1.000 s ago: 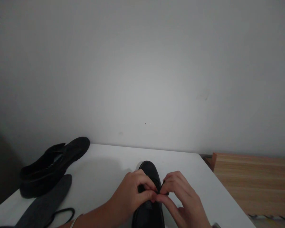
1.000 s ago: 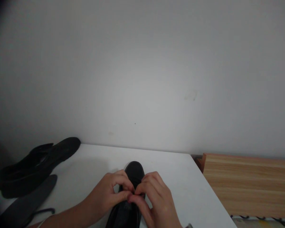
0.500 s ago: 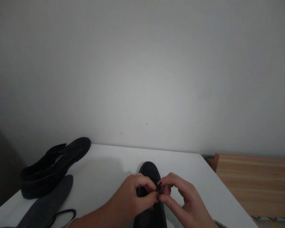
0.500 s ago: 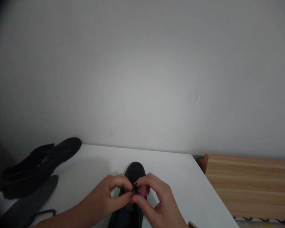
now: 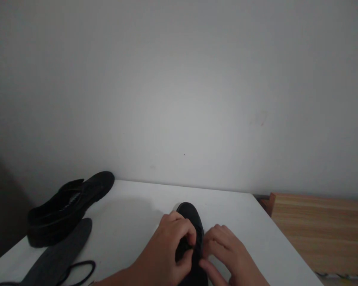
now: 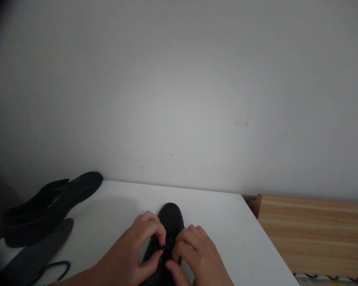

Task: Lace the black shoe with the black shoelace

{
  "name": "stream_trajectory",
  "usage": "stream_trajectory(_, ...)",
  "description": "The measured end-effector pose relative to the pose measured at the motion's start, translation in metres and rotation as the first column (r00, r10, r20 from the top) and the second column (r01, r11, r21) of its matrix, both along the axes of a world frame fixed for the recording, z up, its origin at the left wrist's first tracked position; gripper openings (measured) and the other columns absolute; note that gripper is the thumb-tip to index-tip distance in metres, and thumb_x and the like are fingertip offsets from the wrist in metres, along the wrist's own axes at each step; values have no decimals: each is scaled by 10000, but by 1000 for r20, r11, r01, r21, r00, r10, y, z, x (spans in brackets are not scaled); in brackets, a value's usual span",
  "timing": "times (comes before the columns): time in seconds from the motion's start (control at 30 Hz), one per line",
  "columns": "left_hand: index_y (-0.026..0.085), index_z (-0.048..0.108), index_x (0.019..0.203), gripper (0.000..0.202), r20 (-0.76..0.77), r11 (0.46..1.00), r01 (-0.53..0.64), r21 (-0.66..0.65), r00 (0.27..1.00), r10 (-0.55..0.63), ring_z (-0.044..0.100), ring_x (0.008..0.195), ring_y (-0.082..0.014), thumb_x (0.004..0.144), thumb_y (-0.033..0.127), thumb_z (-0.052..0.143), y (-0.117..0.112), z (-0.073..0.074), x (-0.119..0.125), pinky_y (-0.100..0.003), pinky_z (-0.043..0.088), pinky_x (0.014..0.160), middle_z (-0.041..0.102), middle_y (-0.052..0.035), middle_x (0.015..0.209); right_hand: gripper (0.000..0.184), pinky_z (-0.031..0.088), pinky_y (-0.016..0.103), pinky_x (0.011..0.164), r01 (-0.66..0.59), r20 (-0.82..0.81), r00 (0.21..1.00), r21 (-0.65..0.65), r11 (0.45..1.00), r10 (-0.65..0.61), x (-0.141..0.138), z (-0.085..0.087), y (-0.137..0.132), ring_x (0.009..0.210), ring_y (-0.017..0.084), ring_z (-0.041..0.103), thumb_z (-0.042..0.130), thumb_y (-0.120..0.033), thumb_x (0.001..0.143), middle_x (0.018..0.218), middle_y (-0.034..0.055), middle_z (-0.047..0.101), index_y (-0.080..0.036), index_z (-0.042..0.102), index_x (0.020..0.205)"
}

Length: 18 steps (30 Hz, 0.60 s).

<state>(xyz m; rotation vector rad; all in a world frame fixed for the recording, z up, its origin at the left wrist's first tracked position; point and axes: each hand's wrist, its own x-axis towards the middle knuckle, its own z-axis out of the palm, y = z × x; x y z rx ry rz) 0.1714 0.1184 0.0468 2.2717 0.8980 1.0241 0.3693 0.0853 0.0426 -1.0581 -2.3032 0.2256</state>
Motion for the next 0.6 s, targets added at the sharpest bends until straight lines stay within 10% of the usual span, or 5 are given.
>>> stream_trajectory(0.3,141,601,811,189,-170,642,59,765,979,113,500,734,-176,923,83,460,0,2,9,-311,430,703,565,-17,673,183,457,297,726,0,-437,858,-524,852,-270,-16,-7,15,771,177,567,552,-302,892,782,27,640,-180,688,880)
stream_trajectory(0.6,102,635,916,259,-60,635,16,773,997,49,533,754,-183,972,123,383,7,-10,6,-331,440,711,618,-48,718,150,447,282,677,-25,-449,860,-512,859,-243,-15,1,17,708,152,537,573,-281,836,717,12,593,-162,631,764)
